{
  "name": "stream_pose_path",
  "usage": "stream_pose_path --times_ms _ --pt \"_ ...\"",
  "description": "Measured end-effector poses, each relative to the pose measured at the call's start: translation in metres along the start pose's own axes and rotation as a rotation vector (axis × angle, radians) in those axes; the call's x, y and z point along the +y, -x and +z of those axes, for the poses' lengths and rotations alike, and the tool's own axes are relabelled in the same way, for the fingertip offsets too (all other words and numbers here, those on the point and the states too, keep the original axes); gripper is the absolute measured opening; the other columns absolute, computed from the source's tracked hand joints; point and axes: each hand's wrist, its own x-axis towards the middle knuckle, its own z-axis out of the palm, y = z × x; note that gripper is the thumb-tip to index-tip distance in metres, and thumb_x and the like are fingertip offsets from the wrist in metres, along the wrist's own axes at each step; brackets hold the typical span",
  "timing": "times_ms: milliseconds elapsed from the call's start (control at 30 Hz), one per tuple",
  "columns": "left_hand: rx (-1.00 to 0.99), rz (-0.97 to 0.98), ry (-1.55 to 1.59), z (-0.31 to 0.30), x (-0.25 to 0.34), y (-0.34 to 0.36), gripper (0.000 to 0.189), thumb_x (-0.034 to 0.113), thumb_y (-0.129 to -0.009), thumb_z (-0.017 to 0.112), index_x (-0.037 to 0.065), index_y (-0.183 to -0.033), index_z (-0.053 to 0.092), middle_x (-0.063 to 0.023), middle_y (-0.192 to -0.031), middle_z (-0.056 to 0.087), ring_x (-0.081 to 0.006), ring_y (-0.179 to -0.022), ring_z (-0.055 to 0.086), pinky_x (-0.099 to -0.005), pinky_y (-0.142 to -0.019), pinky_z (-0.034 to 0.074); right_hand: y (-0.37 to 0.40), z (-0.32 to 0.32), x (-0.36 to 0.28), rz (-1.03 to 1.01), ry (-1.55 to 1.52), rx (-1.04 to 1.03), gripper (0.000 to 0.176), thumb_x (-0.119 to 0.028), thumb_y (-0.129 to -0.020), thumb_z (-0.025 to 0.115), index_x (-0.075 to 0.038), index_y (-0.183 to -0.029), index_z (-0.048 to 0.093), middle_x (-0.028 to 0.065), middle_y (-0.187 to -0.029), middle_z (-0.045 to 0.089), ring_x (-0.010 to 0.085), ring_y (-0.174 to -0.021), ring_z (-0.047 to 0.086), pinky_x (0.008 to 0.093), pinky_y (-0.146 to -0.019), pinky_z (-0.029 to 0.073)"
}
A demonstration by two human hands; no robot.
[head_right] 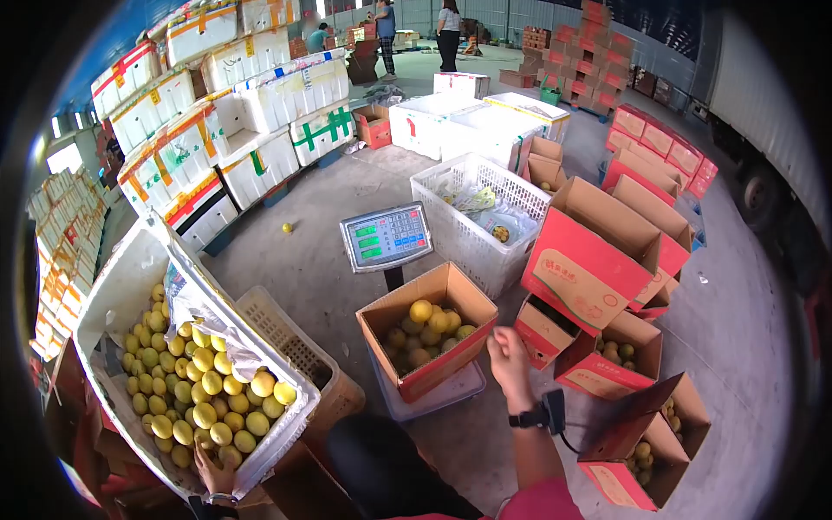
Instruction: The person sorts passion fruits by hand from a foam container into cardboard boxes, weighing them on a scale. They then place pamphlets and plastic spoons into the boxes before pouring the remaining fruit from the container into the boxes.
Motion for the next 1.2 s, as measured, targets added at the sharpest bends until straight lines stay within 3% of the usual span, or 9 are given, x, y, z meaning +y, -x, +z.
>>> stream_pose_path --times_ms 233,533,733,800,833,867,1000,1033,1200 --pt "-0.015 -0.159 -0.092 -0.002 0.026 0.003 0.105 0.03 -0.059 0.077 0.018 -0.146 0.02 -0.0124 -0.143 0.034 -0.036 -0.131 0.031 -0.0519 -0.105 0.025 0.049 -0.029 0.008 0.248 -0.053 -0.004 0.014 -0.01 -0.088 0.059 -0.001 -0.098 0.059 0.0065 -0.086 0.063 0.0101 -0.075 0.06 0.0229 -0.068 0.047" --pt "-0.105 -0.197 -0.068 -0.013 0.048 -0.026 0.111 0.032 -0.046 0.083 0.016 -0.141 0.028 -0.0173 -0.136 0.039 -0.0388 -0.124 0.036 -0.0499 -0.101 0.033 0.024 0.01 -0.022 -0.02 -0.058 -0.164 0.01 -0.006 -0.089 0.055 -0.001 -0.097 0.058 0.0045 -0.086 0.062 0.01 -0.078 0.06 0.0226 -0.07 0.049" --pt "-0.058 0.112 0.124 -0.002 0.025 -0.017 0.083 0.015 -0.051 0.071 0.009 -0.129 0.042 -0.0213 -0.121 0.042 -0.0393 -0.11 0.045 -0.0447 -0.093 0.045 0.072 0.156 -0.152 -0.375 -0.052 -0.613 0.019 -0.007 -0.09 0.055 0.0 -0.108 0.057 0.0058 -0.095 0.064 0.0105 -0.087 0.06 0.0237 -0.074 0.049" --pt "-0.051 0.058 0.231 0.0 0.031 -0.009 0.082 0.013 -0.055 0.068 0.013 -0.132 0.039 -0.0224 -0.125 0.036 -0.0419 -0.11 0.047 -0.0451 -0.09 0.047 0.105 0.23 -0.169 -0.453 -0.273 -0.922 0.024 -0.006 -0.086 0.06 0.0 -0.109 0.056 0.0133 -0.091 0.064 0.0196 -0.078 0.064 0.0311 -0.066 0.052" --pt "-0.056 0.04 0.225 -0.002 0.035 -0.008 0.082 0.014 -0.058 0.067 0.016 -0.135 0.038 -0.0237 -0.127 0.034 -0.0446 -0.109 0.048 -0.046 -0.088 0.049 0.116 0.256 -0.196 -0.881 -0.106 -0.874 0.033 -0.009 -0.081 0.064 -0.001 -0.111 0.055 0.0159 -0.096 0.062 0.028 -0.078 0.063 0.0359 -0.07 0.05" --pt "-0.045 0.012 0.216 -0.008 0.041 -0.007 0.081 0.014 -0.058 0.067 0.016 -0.134 0.039 -0.0243 -0.127 0.036 -0.0455 -0.108 0.049 -0.046 -0.089 0.048 0.141 0.301 -0.185 -0.753 -0.238 -0.956 0.041 -0.014 -0.073 0.069 -0.001 -0.111 0.056 0.0192 -0.1 0.059 0.0361 -0.086 0.06 0.0391 -0.076 0.048" --pt "0.016 0.047 0.284 0.003 0.033 -0.009 0.079 0.016 -0.06 0.072 0.011 -0.133 0.041 -0.0282 -0.129 0.037 -0.0457 -0.115 0.045 -0.0457 -0.094 0.046 0.195 0.411 -0.205 -0.849 0.395 -1.506 0.062 -0.019 -0.063 0.073 -0.003 -0.119 0.051 0.0235 -0.115 0.052 0.039 -0.101 0.054 0.0445 -0.077 0.049" --pt "0.058 0.058 0.269 0.008 0.031 -0.009 0.08 0.017 -0.06 0.073 0.011 -0.133 0.041 -0.0271 -0.129 0.038 -0.0456 -0.114 0.046 -0.0461 -0.093 0.046 0.226 0.422 -0.165 -0.937 0.3 -1.086 0.06 -0.014 -0.065 0.069 -0.01 -0.122 0.051 0.0264 -0.128 0.04 0.042 -0.101 0.054 0.0452 -0.074 0.052" --pt "0.134 0.106 0.358 0.007 0.037 -0.008 0.079 0.01 -0.058 0.066 0.007 -0.133 0.039 -0.0224 -0.123 0.042 -0.0422 -0.112 0.045 -0.0475 -0.092 0.043 0.247 0.394 -0.146 -0.697 0.313 -1.018 0.052 -0.005 -0.074 0.06 -0.021 -0.123 0.05 0.0284 -0.139 0.024 0.0426 -0.108 0.055 0.0416 -0.077 0.055"
